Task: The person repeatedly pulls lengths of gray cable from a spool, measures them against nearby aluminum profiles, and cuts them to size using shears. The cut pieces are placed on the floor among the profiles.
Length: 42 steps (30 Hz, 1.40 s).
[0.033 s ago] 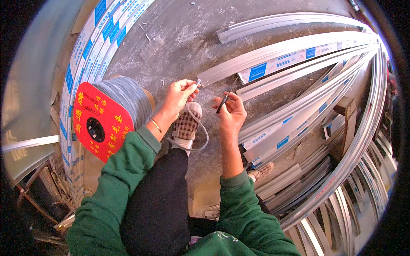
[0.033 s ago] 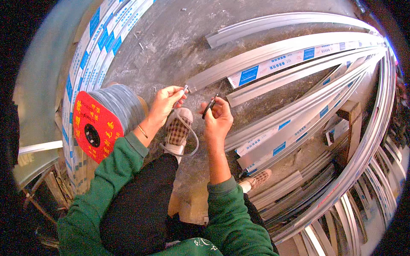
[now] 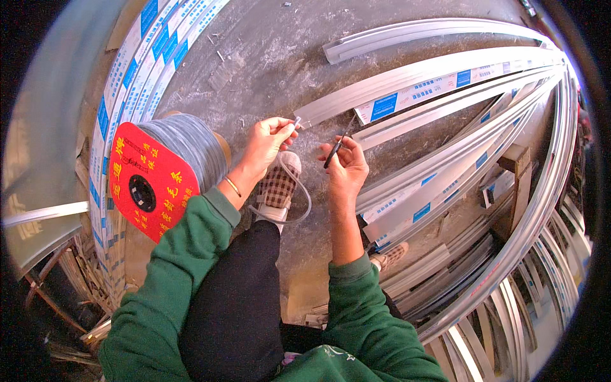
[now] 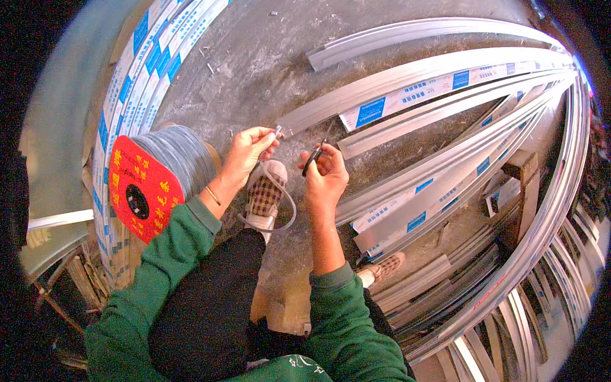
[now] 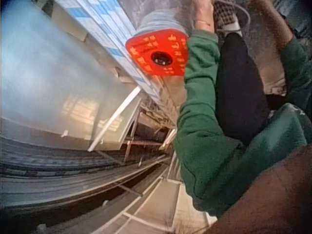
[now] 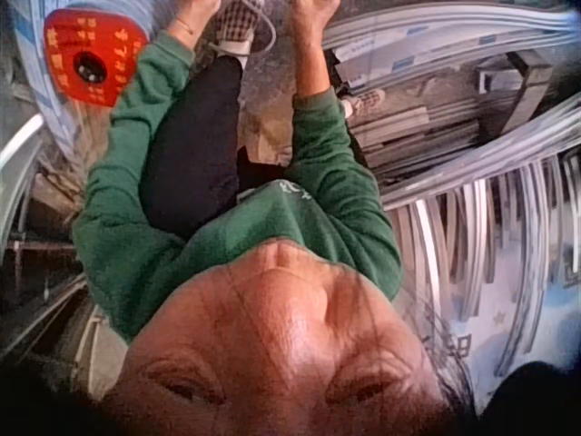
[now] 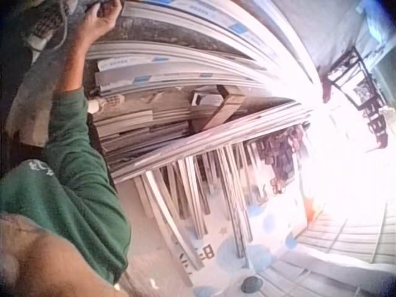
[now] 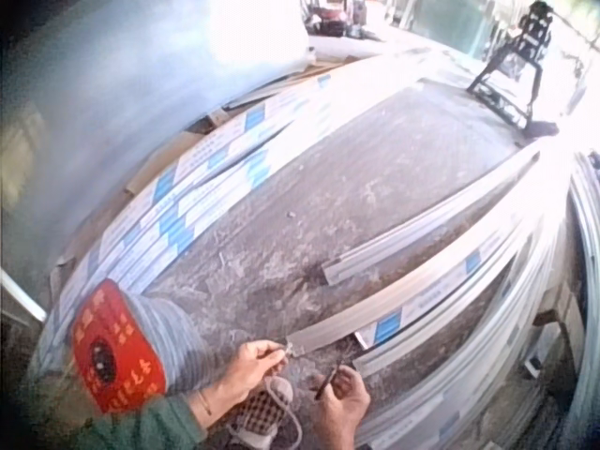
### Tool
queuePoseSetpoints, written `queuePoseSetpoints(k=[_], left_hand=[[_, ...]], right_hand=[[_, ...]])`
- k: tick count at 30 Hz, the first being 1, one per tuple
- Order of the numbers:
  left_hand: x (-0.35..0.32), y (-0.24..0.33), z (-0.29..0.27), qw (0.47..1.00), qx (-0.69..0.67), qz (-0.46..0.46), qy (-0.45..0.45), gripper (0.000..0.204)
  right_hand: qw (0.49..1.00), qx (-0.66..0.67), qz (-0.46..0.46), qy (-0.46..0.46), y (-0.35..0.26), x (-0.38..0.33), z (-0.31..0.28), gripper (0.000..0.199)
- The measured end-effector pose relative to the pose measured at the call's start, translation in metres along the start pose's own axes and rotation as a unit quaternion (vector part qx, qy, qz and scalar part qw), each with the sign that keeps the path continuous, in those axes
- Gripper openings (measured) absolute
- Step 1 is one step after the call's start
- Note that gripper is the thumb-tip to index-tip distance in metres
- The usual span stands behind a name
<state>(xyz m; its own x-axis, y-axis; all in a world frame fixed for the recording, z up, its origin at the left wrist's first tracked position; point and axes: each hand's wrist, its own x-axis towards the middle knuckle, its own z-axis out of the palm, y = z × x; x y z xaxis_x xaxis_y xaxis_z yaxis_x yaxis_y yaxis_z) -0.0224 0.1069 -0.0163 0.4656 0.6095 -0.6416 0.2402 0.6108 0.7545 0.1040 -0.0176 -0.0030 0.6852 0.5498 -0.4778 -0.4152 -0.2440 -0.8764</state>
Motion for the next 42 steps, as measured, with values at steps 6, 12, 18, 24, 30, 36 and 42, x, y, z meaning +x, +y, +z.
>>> queuePoseSetpoints(k=[6,12,18,24,30,36,42], left_hand=[[0.004,0.004,0.009,0.998,0.034,0.041,0.034,0.009],[0.005,0.005,0.013,0.997,0.045,0.042,0.036,0.008],[0.006,0.002,0.013,0.998,0.043,0.046,0.031,0.008],[0.005,0.002,0.014,0.999,0.019,0.032,0.035,0.006],[0.009,0.001,0.014,0.996,0.059,0.055,0.042,0.006],[0.017,0.0,0.017,0.981,0.132,0.133,0.057,0.006],[0.021,0.002,0.019,0.969,0.185,0.139,0.081,0.007]], right_hand=[[1.0,-0.005,0.011,0.005,-0.003,0.0,-0.002,0.029],[1.0,0.001,0.022,-0.004,-0.002,-0.003,-0.002,0.03],[1.0,0.01,0.025,-0.011,-0.001,-0.003,-0.003,0.031],[0.999,-0.002,0.035,-0.008,0.0,-0.002,-0.003,0.03],[0.999,0.014,0.036,-0.021,0.001,-0.001,-0.002,0.029],[0.991,0.016,0.09,-0.096,-0.006,0.0,-0.003,0.027],[0.962,0.093,0.186,-0.177,-0.021,0.001,-0.002,0.039]])
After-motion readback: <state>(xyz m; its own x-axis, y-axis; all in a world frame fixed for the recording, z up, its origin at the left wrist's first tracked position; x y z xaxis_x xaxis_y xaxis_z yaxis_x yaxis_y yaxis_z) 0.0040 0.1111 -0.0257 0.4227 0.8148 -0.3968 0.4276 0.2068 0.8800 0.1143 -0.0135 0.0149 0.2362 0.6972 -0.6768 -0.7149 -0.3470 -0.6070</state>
